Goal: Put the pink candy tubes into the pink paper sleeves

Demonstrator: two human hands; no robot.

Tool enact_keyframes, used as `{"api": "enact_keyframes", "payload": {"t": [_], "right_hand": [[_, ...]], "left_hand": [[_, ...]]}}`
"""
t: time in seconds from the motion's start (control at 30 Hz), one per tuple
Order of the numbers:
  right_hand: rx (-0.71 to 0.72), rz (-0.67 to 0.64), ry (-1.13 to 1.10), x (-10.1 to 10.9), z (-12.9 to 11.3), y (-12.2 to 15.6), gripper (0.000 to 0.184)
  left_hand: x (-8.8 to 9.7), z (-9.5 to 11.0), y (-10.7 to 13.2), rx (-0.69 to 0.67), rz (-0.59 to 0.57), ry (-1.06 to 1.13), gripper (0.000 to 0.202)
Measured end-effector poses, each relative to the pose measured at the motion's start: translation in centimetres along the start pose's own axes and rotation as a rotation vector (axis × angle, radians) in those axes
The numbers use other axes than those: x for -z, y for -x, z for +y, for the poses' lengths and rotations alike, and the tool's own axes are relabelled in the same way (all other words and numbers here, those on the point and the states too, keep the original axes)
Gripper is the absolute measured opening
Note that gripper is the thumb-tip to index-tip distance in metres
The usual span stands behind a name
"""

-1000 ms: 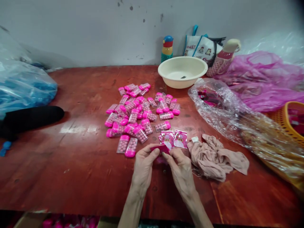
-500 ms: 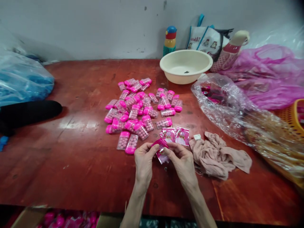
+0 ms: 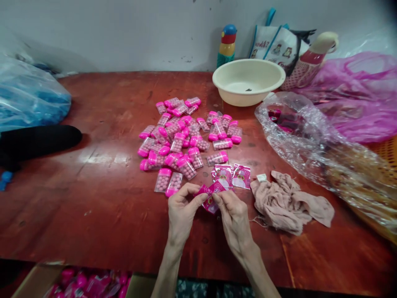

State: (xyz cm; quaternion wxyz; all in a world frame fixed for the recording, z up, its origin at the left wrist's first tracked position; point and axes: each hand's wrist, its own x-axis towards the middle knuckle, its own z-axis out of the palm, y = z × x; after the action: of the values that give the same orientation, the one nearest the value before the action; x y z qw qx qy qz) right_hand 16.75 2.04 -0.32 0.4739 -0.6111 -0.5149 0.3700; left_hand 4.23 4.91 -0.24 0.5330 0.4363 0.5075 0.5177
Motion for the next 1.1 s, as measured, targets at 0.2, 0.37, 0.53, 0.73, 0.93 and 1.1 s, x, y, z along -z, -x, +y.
{"api": "enact_keyframes", "payload": {"t": [0.2, 0.37, 0.53, 0.73, 0.93, 1.1], "right_hand": [[-0.045, -0.122, -0.076, -0.6, 0.0, 0.2, 0.036], [-0.144, -0.122, -0.154, -1.5, -0.4, 0.9, 0.045], [-0.279, -0.238, -0.384, -1.8, -0.8, 0.6, 0.032], [-0.233, -0.151, -0.236, -2.9, -1.5, 0.8, 0.038], [0.000, -0.088, 0.142, -5.2, -2.9, -0.2, 0.032], [0.062, 0.147, 0.381, -8.1, -2.2, -4.1, 0.017]], "left_hand": [[1.5, 0.2, 0.2, -0.067, -0.020, 0.097, 0.015], [1.3, 0.5, 0.3, -0.037, 0.039, 0.262, 0.011], [1.3, 0.1, 0.1, -0.031, 0.168, 0.282, 0.005], [1.8, 0.2, 0.6, 0.022, 0.266, 0.307, 0.004], [4.9, 0.5, 0.3, 0.037, 0.502, 0.375, 0.009], [7.2, 1.3, -0.2, 0.029, 0.584, 0.403, 0.010]]}}
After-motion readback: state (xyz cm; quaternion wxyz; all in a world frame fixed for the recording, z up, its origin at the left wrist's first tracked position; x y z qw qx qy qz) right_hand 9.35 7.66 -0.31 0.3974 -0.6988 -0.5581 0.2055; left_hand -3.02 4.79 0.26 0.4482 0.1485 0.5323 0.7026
